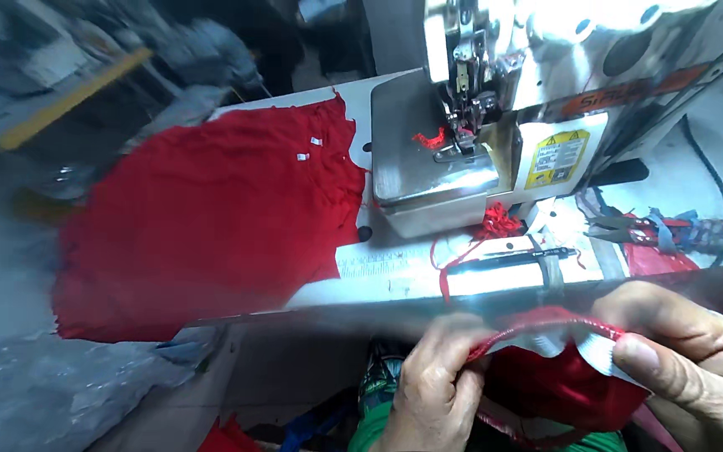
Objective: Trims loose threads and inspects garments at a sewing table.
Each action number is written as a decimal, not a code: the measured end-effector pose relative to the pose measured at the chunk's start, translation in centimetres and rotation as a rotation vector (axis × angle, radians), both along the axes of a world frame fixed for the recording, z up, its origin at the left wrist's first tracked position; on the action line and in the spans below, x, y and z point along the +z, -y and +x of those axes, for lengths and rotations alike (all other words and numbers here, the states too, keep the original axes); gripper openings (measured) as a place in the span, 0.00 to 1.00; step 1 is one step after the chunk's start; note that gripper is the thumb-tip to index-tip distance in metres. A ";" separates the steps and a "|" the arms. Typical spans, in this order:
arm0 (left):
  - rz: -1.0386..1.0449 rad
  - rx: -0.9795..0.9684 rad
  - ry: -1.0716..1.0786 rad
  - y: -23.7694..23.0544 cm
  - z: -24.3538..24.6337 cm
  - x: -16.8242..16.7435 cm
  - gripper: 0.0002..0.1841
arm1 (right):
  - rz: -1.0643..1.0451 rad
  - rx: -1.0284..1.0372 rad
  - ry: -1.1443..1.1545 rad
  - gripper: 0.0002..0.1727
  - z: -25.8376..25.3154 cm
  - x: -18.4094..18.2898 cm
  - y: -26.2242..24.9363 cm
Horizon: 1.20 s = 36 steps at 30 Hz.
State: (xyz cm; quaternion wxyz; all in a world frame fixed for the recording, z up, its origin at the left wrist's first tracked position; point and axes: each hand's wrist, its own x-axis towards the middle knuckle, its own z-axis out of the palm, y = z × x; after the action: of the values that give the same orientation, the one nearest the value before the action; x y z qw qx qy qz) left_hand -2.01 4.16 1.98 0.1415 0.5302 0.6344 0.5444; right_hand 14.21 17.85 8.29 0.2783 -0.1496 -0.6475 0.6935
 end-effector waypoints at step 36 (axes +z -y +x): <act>-0.030 0.116 -0.247 0.4 -4.0 3.9 0.13 | 0.523 -0.194 0.025 0.14 -0.5 -2.0 -0.1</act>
State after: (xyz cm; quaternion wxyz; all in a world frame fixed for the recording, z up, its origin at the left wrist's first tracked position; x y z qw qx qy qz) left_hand -6.02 3.73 5.93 0.0385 0.5537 0.6845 0.4727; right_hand 13.68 17.96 6.28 0.3647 -0.1423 -0.7906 0.4709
